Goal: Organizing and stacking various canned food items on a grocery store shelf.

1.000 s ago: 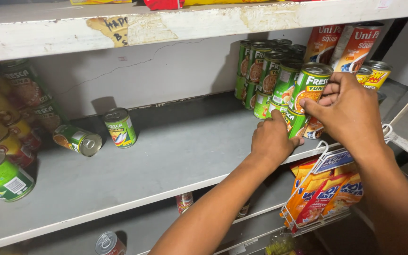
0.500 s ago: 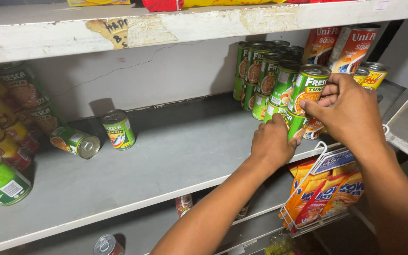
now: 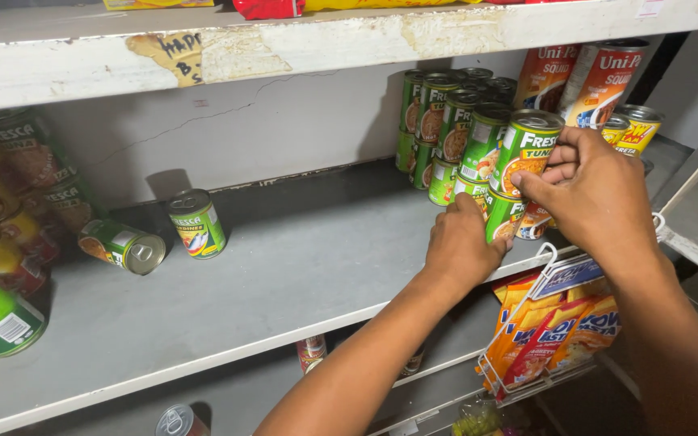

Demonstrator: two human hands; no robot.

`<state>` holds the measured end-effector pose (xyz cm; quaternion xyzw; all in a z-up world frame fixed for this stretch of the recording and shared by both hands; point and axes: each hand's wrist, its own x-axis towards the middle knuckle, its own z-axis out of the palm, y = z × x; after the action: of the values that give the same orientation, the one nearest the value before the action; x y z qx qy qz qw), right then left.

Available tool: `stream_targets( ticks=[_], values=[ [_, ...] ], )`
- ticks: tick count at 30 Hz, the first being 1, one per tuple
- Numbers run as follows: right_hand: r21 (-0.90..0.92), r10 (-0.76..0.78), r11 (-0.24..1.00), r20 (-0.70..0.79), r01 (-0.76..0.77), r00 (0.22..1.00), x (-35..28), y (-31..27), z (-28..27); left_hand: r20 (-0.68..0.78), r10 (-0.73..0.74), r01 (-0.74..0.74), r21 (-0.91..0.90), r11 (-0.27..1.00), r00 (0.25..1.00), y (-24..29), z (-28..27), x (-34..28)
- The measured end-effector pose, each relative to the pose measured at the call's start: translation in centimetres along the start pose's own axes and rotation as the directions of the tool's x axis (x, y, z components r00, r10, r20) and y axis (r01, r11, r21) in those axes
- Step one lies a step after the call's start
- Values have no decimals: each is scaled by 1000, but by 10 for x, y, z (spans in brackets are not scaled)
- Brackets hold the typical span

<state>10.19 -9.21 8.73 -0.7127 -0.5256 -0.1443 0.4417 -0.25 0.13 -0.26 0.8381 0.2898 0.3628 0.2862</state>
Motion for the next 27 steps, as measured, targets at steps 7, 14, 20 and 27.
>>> stream_targets(
  ticks=[7, 14, 20, 27],
  values=[
    [30, 2, 1000, 26, -3, 1000, 0, -3, -1, -7, 27, -27, 3, 1000, 1000, -5, 5, 1],
    [-13, 30, 999, 32, -30, 999, -2, -9, -3, -8, 22, -21, 22, 1000, 1000, -5, 5, -1],
    [-33, -10, 999, 7, 10, 1000, -3, 2, -3, 3, 32, -32, 28, 999, 999, -6, -2, -1],
    [-188, -146, 975, -148, 117, 978, -28, -41, -16, 109, 51, -55, 35, 998, 993, -17, -47, -13]
  ],
)
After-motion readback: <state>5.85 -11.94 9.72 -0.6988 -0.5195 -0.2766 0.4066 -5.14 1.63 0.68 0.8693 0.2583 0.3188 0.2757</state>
